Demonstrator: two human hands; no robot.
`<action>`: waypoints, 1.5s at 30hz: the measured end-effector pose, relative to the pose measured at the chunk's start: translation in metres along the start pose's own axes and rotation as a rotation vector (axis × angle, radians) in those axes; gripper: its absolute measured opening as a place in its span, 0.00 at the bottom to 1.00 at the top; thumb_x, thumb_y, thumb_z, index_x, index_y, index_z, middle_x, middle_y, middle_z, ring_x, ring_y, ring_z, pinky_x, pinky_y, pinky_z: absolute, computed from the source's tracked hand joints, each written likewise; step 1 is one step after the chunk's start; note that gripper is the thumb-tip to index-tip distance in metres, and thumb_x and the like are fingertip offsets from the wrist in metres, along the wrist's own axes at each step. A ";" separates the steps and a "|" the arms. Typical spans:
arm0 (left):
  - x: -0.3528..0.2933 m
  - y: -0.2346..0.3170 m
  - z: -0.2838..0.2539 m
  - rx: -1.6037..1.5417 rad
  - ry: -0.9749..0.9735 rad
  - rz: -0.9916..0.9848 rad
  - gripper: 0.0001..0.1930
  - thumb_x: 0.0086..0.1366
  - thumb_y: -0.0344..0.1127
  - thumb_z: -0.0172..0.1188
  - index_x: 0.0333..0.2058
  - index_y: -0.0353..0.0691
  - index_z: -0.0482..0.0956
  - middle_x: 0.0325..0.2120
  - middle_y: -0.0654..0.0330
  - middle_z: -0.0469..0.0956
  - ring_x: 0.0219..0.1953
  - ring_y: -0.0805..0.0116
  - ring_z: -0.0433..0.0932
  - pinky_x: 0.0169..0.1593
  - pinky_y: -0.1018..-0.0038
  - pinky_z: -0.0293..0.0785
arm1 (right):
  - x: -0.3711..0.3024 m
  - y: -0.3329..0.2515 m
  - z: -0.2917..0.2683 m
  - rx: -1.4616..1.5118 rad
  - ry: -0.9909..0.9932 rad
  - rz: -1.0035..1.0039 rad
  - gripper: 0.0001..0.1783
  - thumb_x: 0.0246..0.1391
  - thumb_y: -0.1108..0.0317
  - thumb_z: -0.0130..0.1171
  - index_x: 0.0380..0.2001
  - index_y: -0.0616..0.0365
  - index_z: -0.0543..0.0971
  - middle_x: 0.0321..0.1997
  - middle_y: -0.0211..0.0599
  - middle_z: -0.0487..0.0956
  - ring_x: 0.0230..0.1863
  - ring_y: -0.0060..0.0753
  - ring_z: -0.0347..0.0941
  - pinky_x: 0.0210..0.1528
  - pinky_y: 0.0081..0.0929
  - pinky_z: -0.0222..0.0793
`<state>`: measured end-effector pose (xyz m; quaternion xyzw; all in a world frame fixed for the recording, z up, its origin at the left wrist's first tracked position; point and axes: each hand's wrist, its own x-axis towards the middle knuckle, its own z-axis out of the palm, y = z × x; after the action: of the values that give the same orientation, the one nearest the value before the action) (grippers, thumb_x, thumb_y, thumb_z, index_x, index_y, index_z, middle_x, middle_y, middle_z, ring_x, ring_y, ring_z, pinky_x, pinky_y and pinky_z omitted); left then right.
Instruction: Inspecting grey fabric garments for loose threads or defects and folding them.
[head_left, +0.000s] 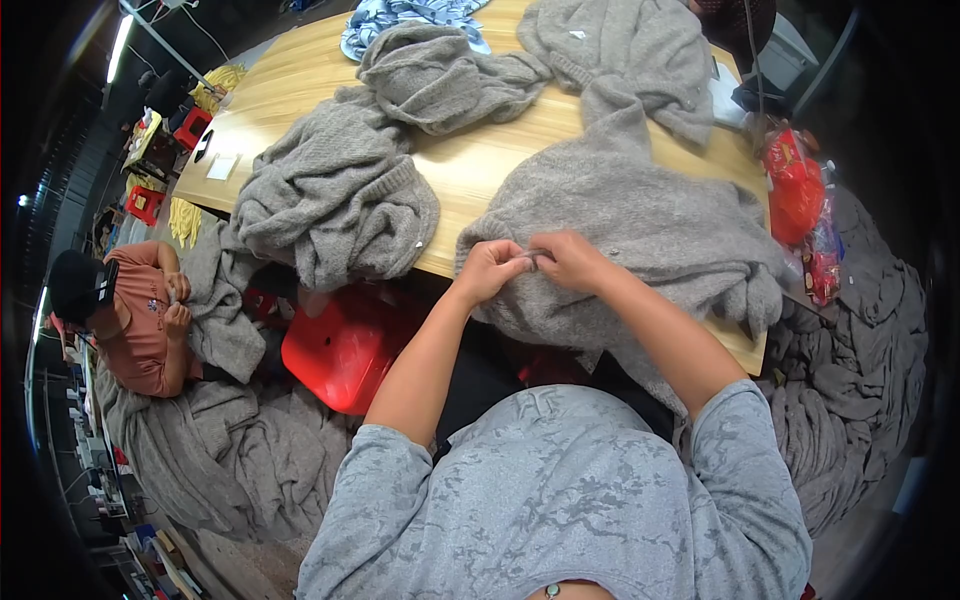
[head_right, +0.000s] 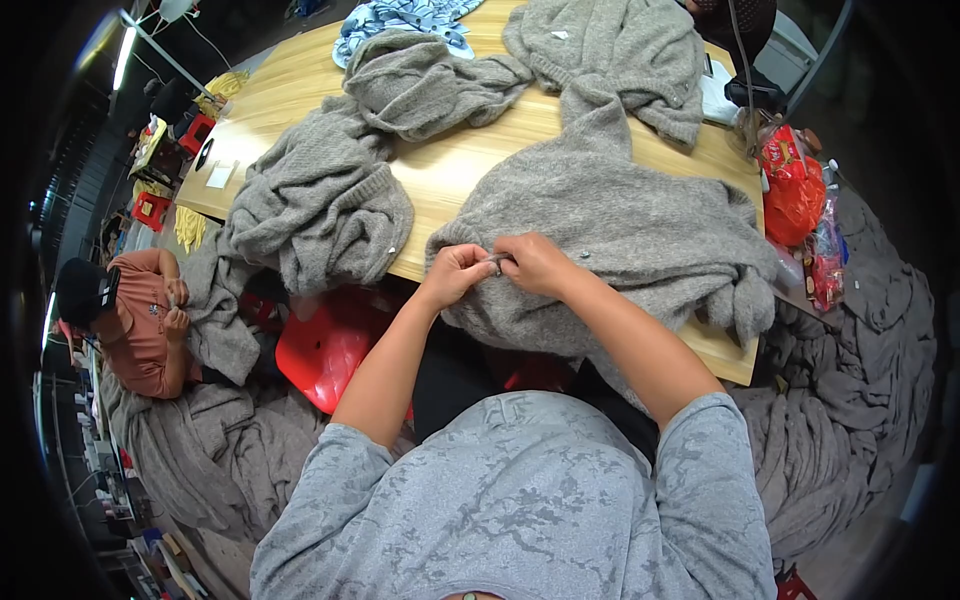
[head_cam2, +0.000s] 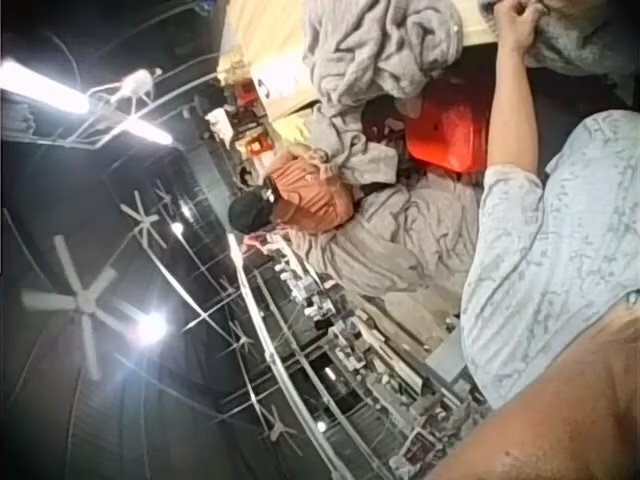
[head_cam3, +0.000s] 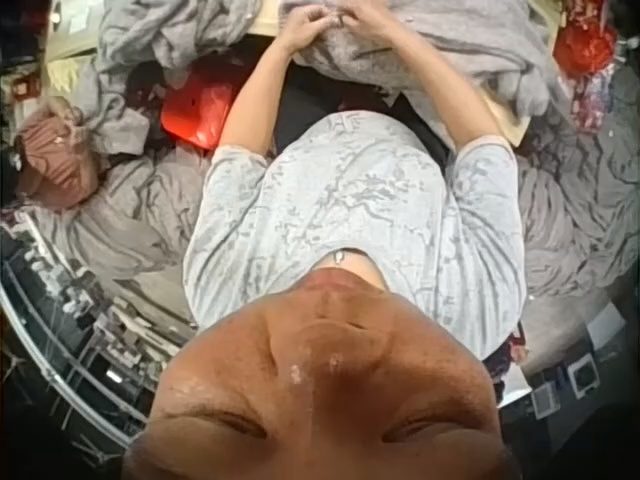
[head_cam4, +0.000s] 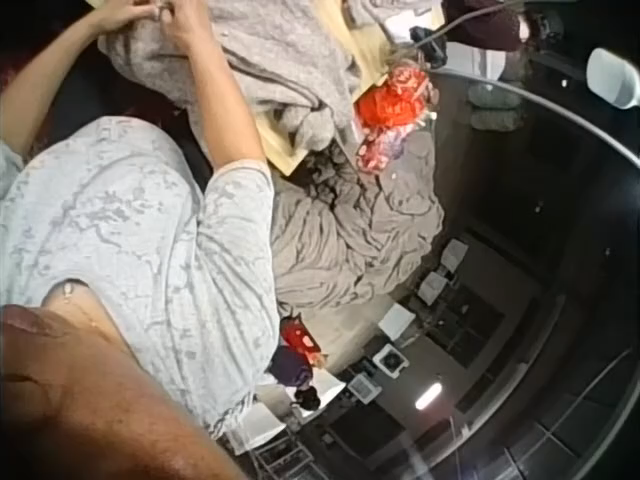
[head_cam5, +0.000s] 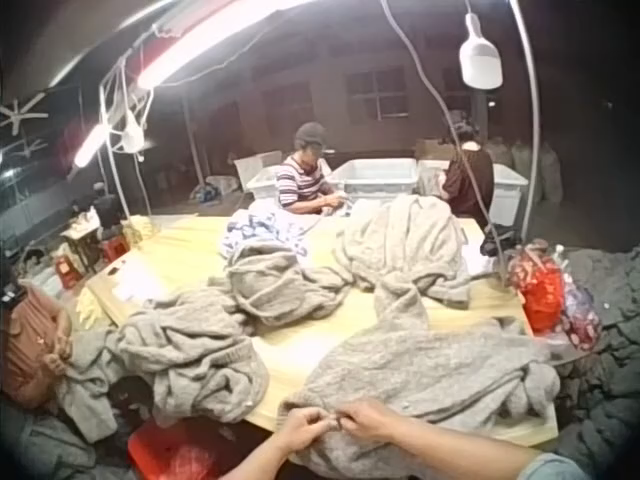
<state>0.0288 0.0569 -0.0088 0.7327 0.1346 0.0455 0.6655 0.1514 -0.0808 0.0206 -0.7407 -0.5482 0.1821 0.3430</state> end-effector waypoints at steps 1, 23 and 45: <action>0.000 0.000 0.000 -0.006 -0.025 0.005 0.04 0.57 0.30 0.54 0.27 0.36 0.75 0.19 0.72 0.70 0.22 0.86 0.64 0.25 0.85 0.61 | 0.000 -0.001 -0.001 0.030 0.007 0.007 0.07 0.41 0.69 0.53 0.26 0.60 0.73 0.23 0.48 0.74 0.27 0.50 0.70 0.31 0.39 0.65; 0.006 0.070 0.046 0.690 -0.083 0.462 0.15 0.51 0.27 0.58 0.40 0.37 0.74 0.38 0.53 0.73 0.31 0.59 0.73 0.36 0.70 0.69 | -0.094 0.002 -0.066 0.281 0.212 0.333 0.11 0.43 0.66 0.59 0.23 0.65 0.73 0.21 0.41 0.71 0.21 0.36 0.63 0.27 0.30 0.61; 0.004 0.045 0.056 0.343 -0.218 -0.228 0.07 0.55 0.32 0.55 0.27 0.33 0.74 0.20 0.57 0.73 0.24 0.71 0.72 0.29 0.73 0.68 | -0.072 0.010 -0.001 -0.322 0.373 -0.105 0.06 0.35 0.72 0.58 0.19 0.55 0.71 0.24 0.34 0.72 0.35 0.39 0.66 0.39 0.36 0.57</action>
<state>0.0530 0.0007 0.0289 0.8159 0.1497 -0.1328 0.5425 0.1352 -0.1503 0.0069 -0.7771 -0.5349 -0.0654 0.3250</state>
